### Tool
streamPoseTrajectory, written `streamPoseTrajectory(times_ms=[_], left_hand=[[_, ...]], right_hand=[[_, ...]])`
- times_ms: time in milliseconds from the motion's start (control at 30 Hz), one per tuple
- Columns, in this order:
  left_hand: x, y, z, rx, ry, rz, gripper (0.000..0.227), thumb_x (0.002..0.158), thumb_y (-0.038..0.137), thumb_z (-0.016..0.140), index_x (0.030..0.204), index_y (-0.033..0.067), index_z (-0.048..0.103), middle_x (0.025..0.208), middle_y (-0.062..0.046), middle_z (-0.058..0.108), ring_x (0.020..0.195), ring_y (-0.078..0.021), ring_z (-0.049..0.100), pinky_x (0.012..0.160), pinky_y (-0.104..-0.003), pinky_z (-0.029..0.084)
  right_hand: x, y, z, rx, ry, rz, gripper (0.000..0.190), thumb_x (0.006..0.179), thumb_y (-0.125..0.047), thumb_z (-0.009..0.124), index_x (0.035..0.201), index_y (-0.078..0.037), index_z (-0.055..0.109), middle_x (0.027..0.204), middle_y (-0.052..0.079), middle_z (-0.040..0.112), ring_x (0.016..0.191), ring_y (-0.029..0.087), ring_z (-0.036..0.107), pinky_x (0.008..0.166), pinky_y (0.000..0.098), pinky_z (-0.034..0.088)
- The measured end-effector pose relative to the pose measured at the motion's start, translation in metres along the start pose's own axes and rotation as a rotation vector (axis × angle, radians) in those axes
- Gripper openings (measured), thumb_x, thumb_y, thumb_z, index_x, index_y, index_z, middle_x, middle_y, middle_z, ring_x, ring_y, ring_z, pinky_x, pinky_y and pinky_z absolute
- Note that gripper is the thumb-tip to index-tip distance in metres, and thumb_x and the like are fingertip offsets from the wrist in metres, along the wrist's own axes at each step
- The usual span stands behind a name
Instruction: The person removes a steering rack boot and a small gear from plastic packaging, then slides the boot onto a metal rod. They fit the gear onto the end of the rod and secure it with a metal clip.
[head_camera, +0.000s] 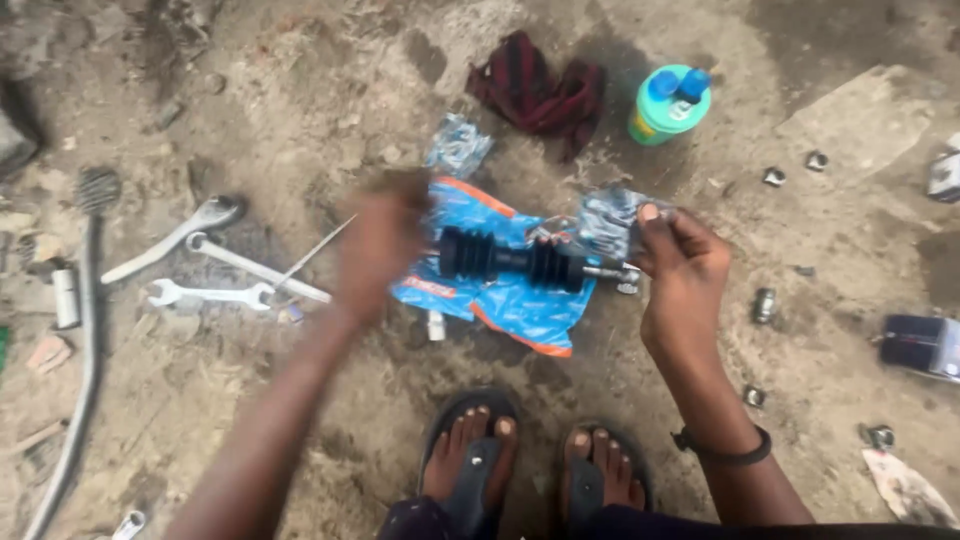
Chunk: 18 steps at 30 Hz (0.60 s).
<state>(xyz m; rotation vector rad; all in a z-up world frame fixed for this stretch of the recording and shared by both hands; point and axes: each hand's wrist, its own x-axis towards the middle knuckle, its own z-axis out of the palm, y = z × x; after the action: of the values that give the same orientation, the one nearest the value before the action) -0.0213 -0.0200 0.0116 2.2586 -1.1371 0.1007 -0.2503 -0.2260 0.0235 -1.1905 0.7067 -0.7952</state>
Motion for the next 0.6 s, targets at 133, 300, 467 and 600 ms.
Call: streamPoseTrajectory(times_ms=[133, 300, 467, 600], left_hand=[[0.008, 0.113, 0.007, -0.719, -0.313, -0.412, 0.024, 0.092, 0.028, 0.077, 0.106, 0.0077, 0.074, 0.087, -0.004, 0.077, 0.080, -0.0180, 0.076, 0.074, -0.035, 0.061], [-0.007, 0.137, -0.001, -0.387, -0.021, 0.064, 0.031, 0.092, 0.023, 0.076, 0.118, 0.0079, 0.068, 0.104, -0.009, 0.069, 0.078, -0.0244, 0.073, 0.073, -0.040, 0.052], [-0.006, 0.140, 0.009, -0.386, -0.094, 0.123, 0.041, 0.087, 0.018, 0.078, 0.125, 0.0072, 0.066, 0.097, -0.012, 0.067, 0.075, -0.0239, 0.068, 0.064, -0.034, 0.051], [-0.006, 0.138, 0.026, -0.768, -0.354, -0.217, 0.032, 0.083, 0.008, 0.079, 0.114, 0.0053, 0.069, 0.061, -0.004, 0.062, 0.053, -0.0081, 0.054, 0.050, -0.026, 0.041]], right_hand=[[-0.004, -0.007, 0.016, 0.016, 0.004, 0.015, 0.012, 0.101, -0.013, 0.068, 0.102, -0.002, 0.073, 0.092, 0.003, 0.073, 0.077, 0.008, 0.067, 0.067, 0.0226, 0.056], [-0.013, -0.003, 0.022, -0.011, 0.008, 0.021, 0.012, 0.101, -0.012, 0.068, 0.102, -0.001, 0.074, 0.089, 0.003, 0.073, 0.075, 0.007, 0.066, 0.066, 0.0216, 0.055], [-0.019, 0.002, 0.020, 0.031, -0.030, 0.051, 0.011, 0.101, -0.011, 0.069, 0.102, 0.000, 0.073, 0.089, 0.002, 0.070, 0.077, 0.004, 0.063, 0.068, 0.0195, 0.052], [-0.018, -0.004, 0.022, 0.023, -0.097, 0.065, 0.010, 0.100, -0.009, 0.068, 0.103, -0.001, 0.073, 0.089, 0.002, 0.071, 0.073, 0.004, 0.061, 0.063, 0.0197, 0.049]])
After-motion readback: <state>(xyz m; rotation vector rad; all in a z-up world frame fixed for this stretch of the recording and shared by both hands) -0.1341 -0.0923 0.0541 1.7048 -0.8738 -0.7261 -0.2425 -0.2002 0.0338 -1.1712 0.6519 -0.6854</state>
